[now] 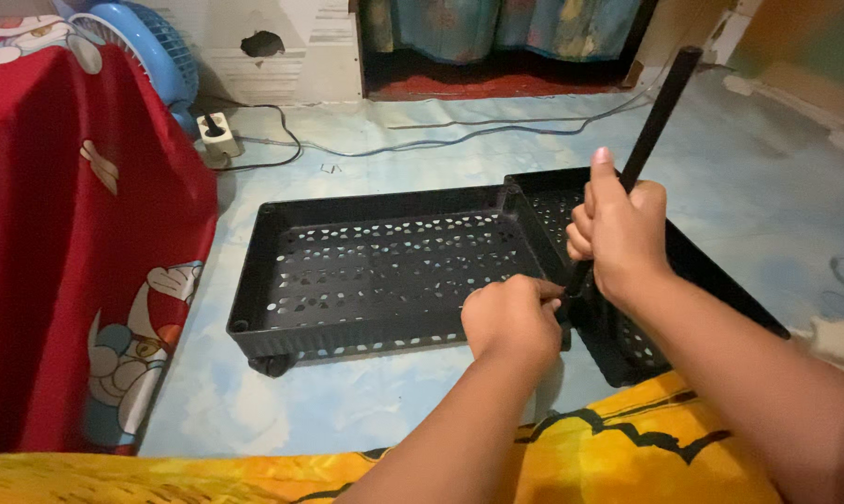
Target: The person assembles a two-tier black plastic stand by inserting vertical legs into the lower tray, then placing the upper tray on top. The person wipes the upper tray with a cloth after assembly.
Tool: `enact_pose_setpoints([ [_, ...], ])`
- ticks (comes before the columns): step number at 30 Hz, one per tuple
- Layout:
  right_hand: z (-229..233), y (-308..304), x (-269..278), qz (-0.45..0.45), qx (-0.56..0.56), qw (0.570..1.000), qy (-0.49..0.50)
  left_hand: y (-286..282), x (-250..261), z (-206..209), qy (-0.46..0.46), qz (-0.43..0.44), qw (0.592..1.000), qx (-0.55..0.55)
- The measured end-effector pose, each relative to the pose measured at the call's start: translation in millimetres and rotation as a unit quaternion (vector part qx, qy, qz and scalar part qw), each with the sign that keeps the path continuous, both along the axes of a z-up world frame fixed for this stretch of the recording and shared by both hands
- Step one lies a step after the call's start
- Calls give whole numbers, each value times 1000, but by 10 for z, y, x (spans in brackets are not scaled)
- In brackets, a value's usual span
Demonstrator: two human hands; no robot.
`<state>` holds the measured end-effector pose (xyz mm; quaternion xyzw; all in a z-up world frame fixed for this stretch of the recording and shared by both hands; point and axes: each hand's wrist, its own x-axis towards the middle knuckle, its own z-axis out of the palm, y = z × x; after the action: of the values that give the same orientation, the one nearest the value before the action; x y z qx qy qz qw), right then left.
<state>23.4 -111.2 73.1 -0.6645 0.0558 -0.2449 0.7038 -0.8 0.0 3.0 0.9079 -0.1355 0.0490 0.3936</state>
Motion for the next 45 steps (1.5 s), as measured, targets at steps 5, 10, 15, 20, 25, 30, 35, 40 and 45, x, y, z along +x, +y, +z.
enact_pose_setpoints([
  [5,81,-188,-43,149,-23,988,30,-11,12,-16,-15,-4,1000,-4],
  [10,44,-92,-41,81,-12,997,8,-1,0,-16,-18,-9,1000,-6],
  [15,-66,75,6,-101,-17,995,-21,-14,-2,10,5,-8,1000,24],
  [20,-76,71,17,-93,-10,995,-24,7,-6,27,5,-16,1000,23],
  [25,17,-161,-61,113,-6,994,8,31,1,32,29,-28,999,23],
  [30,20,-201,-77,151,-28,988,19,54,12,81,34,-33,998,37],
  [35,-38,-208,-83,143,-17,990,-5,68,15,80,30,-48,997,57],
  [40,-39,-322,-114,173,-66,983,14,11,-44,61,-49,-39,998,25],
  [45,-25,-417,-151,170,-79,979,77,-118,-311,39,-153,16,982,-112],
])
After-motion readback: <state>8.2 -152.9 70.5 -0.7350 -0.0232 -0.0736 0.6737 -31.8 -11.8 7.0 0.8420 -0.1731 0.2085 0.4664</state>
